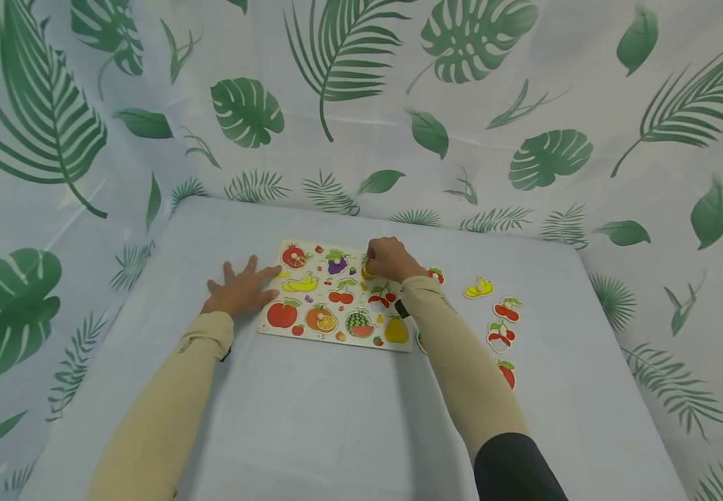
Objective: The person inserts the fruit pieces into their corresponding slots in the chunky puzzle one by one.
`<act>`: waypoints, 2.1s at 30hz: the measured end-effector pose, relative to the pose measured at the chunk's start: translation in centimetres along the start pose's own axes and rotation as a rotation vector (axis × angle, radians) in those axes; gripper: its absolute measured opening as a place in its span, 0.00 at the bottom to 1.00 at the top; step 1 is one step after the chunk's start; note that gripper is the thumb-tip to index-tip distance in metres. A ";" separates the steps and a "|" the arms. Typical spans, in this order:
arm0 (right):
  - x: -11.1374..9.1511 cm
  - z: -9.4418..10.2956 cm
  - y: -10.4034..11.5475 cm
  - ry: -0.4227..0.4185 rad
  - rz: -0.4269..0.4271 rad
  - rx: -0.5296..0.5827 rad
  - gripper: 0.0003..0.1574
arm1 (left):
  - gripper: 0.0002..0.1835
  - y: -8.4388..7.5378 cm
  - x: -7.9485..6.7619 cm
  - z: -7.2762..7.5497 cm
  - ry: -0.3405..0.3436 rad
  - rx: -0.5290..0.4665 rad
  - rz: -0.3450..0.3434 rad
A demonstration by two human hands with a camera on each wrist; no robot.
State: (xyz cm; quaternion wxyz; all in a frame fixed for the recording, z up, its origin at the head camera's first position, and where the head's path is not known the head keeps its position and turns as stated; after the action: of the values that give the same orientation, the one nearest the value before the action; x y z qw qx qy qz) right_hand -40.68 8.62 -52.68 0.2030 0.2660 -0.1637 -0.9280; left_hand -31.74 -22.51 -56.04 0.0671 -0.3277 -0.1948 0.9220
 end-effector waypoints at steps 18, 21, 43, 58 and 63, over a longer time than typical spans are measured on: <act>0.6 -1.2 0.3 0.007 0.008 -0.003 0.08 | 0.37 0.2 0.5 0.0 0.012 -0.009 0.016; 0.5 -1.2 0.5 0.008 -0.004 -0.006 0.09 | 0.37 0.2 0.5 0.1 0.018 -0.008 0.017; 0.7 -1.5 0.4 -0.055 0.022 -0.035 0.07 | 0.38 -0.7 -0.1 0.3 0.012 -0.013 0.032; -0.1 -0.9 -0.1 -0.048 0.030 -0.047 0.16 | 0.38 -0.7 -0.1 0.2 0.029 -0.016 0.026; -1.6 0.3 -0.6 -0.093 0.041 -0.070 0.25 | 0.38 -0.5 0.0 0.3 0.036 -0.034 0.027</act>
State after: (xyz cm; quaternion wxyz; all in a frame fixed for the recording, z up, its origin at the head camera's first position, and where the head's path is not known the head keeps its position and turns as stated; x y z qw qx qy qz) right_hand -39.79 9.92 -52.00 0.2233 0.2119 -0.1456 -0.9402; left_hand -31.92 -22.15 -55.67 0.0523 -0.3480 -0.2049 0.9133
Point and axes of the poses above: each hand's wrist, its own x-axis towards the middle knuckle, its own z-axis out of the back of the hand, y = z × x, the point moved 3 cm from there along x, towards the middle knuckle, and after that the axes turned 14 degrees about y, right-handed, at the moved point
